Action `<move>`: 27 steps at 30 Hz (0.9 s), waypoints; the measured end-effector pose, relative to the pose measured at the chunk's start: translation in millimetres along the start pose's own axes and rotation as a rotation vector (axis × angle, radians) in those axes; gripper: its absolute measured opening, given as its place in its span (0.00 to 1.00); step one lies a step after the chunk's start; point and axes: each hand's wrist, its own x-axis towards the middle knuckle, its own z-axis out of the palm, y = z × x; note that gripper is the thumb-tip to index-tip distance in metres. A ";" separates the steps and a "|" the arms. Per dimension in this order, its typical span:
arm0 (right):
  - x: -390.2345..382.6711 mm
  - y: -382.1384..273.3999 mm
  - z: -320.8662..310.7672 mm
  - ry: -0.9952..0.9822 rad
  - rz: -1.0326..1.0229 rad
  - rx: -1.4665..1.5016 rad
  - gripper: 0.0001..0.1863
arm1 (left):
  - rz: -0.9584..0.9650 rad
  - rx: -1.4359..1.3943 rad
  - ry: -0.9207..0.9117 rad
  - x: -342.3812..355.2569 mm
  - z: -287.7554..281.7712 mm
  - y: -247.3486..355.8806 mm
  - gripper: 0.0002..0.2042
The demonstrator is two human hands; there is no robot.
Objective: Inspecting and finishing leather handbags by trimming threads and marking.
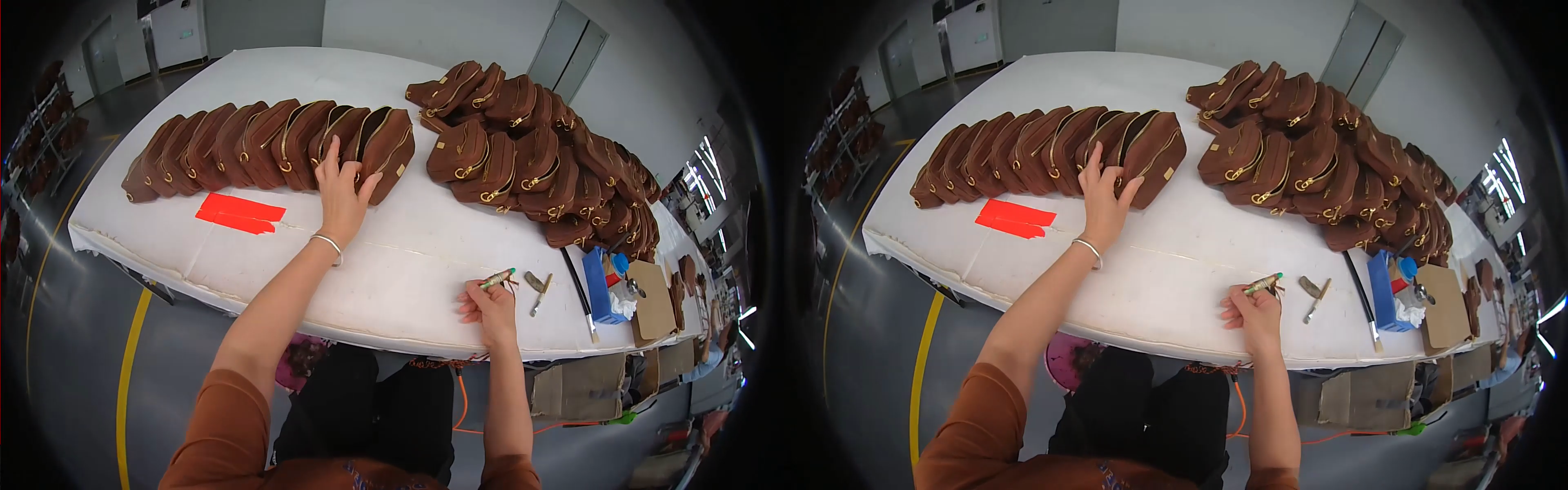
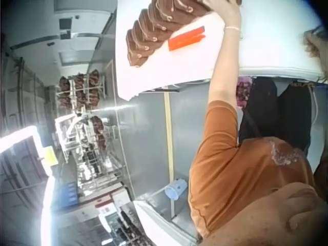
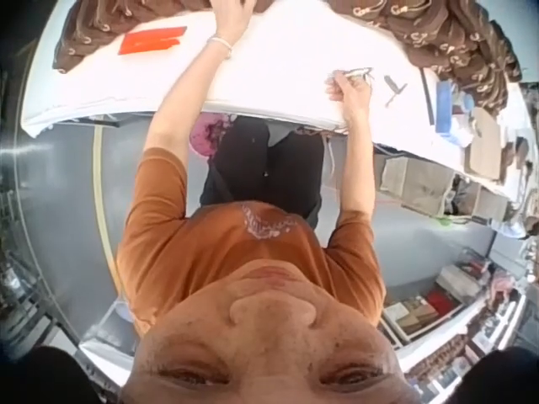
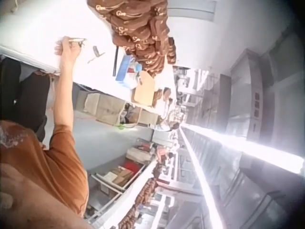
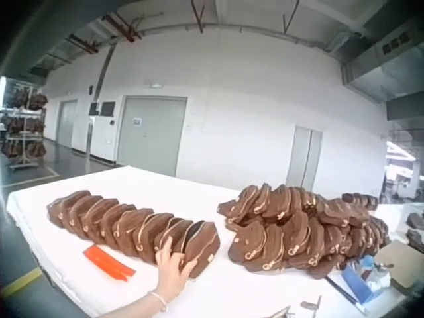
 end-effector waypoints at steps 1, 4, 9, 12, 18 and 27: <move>2.1 -4.9 -3.4 -0.050 0.088 -0.082 0.12 | 0.002 -0.006 -0.002 0.2 0.1 1.3 0.16; 19.4 -19.7 -10.8 -0.159 0.238 -0.254 0.17 | -0.024 0.065 -0.001 2.6 -4.8 -0.5 0.17; 59.0 -70.6 9.3 -0.246 0.243 -0.969 0.27 | -0.076 -0.030 -0.047 2.6 -4.7 -10.8 0.18; 91.7 -79.0 48.3 -0.255 0.029 -0.804 0.28 | -0.063 -0.034 -0.022 3.8 -3.8 -8.1 0.19; 188.1 -54.3 152.6 -0.092 -0.115 -0.193 0.33 | -0.021 -0.043 -0.014 3.1 -7.6 -12.2 0.19; 248.8 -11.1 240.0 0.013 -0.353 -0.310 0.26 | -0.106 -0.039 0.000 11.1 -19.6 -2.5 0.14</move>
